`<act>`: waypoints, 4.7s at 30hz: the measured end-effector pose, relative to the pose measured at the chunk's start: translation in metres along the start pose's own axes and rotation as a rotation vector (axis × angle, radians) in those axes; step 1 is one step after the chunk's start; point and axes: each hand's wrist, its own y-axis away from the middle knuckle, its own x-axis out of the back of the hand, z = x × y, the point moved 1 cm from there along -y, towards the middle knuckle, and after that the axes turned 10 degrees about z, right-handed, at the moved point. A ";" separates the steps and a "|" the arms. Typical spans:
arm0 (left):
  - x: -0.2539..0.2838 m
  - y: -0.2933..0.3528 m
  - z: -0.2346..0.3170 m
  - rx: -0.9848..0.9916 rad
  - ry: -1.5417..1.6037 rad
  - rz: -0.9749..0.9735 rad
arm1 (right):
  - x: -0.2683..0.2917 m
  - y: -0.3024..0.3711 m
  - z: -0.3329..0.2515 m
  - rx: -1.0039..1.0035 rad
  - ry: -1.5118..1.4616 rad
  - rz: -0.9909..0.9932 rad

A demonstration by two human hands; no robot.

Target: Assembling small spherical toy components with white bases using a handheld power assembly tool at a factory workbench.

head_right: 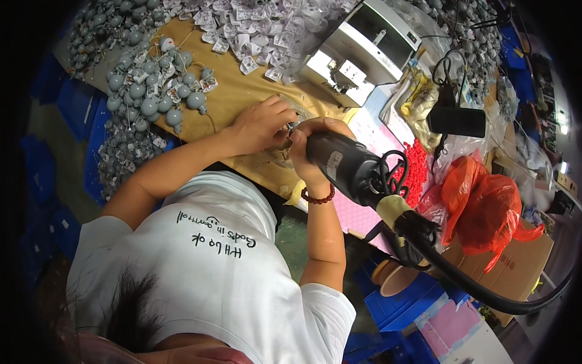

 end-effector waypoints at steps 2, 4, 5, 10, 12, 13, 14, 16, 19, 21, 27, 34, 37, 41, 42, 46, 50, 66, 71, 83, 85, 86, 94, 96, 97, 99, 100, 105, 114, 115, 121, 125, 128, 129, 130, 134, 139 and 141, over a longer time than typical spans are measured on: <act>0.000 0.000 0.000 -0.003 -0.001 -0.003 | 0.000 0.000 0.003 -0.023 -0.043 -0.021; 0.000 0.000 0.002 0.024 -0.015 -0.019 | 0.000 -0.002 0.005 -0.059 -0.067 -0.018; 0.000 0.000 0.002 0.038 -0.024 -0.027 | 0.001 -0.003 0.005 -0.084 -0.069 -0.004; 0.002 0.000 0.005 0.108 -0.119 -0.088 | 0.010 -0.032 0.001 -0.322 -0.157 0.227; 0.002 0.002 0.006 0.116 -0.139 -0.091 | 0.036 -0.053 0.011 -0.480 0.000 0.390; 0.000 0.004 0.004 0.111 -0.150 -0.093 | 0.053 -0.060 0.024 -0.531 0.045 0.459; -0.001 0.004 0.003 0.102 -0.156 -0.097 | 0.075 -0.064 0.040 -0.578 0.095 0.531; 0.003 0.003 0.005 0.077 -0.122 -0.095 | 0.112 -0.058 0.066 -0.512 0.164 0.600; 0.001 0.009 0.001 -0.023 -0.095 -0.017 | 0.121 -0.041 0.068 -0.276 0.439 0.596; 0.001 0.013 -0.001 -0.078 -0.116 0.026 | 0.088 -0.027 0.053 -0.338 0.475 0.394; 0.006 0.011 0.006 -0.081 -0.161 -0.058 | 0.018 0.004 0.046 -0.389 0.452 -0.128; 0.032 0.000 0.004 0.090 0.058 0.045 | -0.001 -0.028 0.050 -0.675 -0.088 0.172; 0.086 0.002 0.010 0.250 0.076 0.027 | 0.011 -0.033 0.047 -0.714 -0.055 0.013; 0.186 0.004 0.007 0.495 -0.145 0.183 | 0.059 -0.027 0.055 -0.729 0.006 -0.008; 0.207 0.010 -0.003 0.454 -0.228 0.299 | 0.073 -0.026 0.057 -0.738 0.012 0.021; 0.270 0.031 -0.037 0.438 -0.812 0.287 | 0.124 -0.022 0.054 -0.791 0.061 0.153; 0.265 0.036 -0.061 0.355 -1.036 0.159 | 0.179 -0.014 0.045 -0.745 0.119 0.290; 0.054 -0.012 -0.075 0.186 -0.488 -0.011 | 0.293 -0.029 0.043 -0.082 1.303 0.007; 0.059 -0.015 -0.071 0.127 -0.434 0.039 | 0.272 -0.039 0.076 0.210 1.614 -0.298; 0.018 -0.008 0.010 -0.123 0.043 -0.227 | 0.194 -0.002 0.027 -0.228 1.022 0.000; 0.007 -0.007 0.010 -0.116 -0.016 -0.190 | 0.150 0.004 0.012 -0.220 0.811 -0.034; 0.005 -0.007 0.010 -0.110 -0.049 -0.172 | 0.131 0.006 0.008 -0.134 0.738 -0.086; 0.004 0.000 0.006 0.090 -0.034 -0.135 | 0.036 0.015 0.034 0.269 0.596 -0.356; 0.010 -0.005 0.002 0.067 0.037 -0.119 | 0.030 0.019 0.039 0.369 0.656 -0.448; 0.017 -0.010 -0.002 0.078 0.067 -0.127 | 0.031 0.025 0.046 0.339 0.650 -0.470; 0.035 -0.028 -0.010 0.185 0.115 -0.187 | 0.028 0.026 0.041 0.356 0.716 -0.498; 0.049 -0.040 -0.018 0.179 0.017 -0.095 | 0.028 0.028 0.039 0.347 0.738 -0.500; 0.099 -0.110 -0.086 0.016 -0.493 0.274 | 0.025 0.033 0.031 0.303 0.817 -0.489; 0.098 -0.142 -0.125 -0.271 -0.725 0.076 | 0.037 0.026 0.030 0.031 0.644 -0.336; 0.098 -0.143 -0.127 -0.297 -0.725 0.060 | 0.039 0.026 0.029 -0.032 0.620 -0.298; 0.107 -0.149 -0.148 -0.297 -0.498 0.145 | 0.043 0.009 0.017 -0.131 0.540 -0.198; 0.108 -0.160 -0.120 -0.158 -0.169 0.200 | 0.045 -0.007 0.006 -0.134 0.490 -0.110; 0.120 -0.130 -0.083 0.183 0.054 0.120 | 0.044 -0.016 -0.003 -0.086 0.495 -0.114; 0.126 -0.121 -0.075 0.328 0.108 0.085 | 0.041 -0.020 -0.008 -0.101 0.480 -0.118; 0.127 -0.123 -0.074 0.320 0.268 0.059 | 0.038 -0.023 -0.013 -0.021 0.514 -0.117; 0.105 -0.125 0.030 0.133 0.420 0.012 | 0.028 -0.034 -0.035 0.231 0.583 -0.050; 0.081 -0.073 0.054 0.455 0.909 -0.504 | 0.018 -0.034 -0.042 0.118 0.360 -0.171; 0.068 -0.051 0.044 0.720 1.131 -0.592 | 0.021 -0.015 -0.041 -0.370 0.184 -0.141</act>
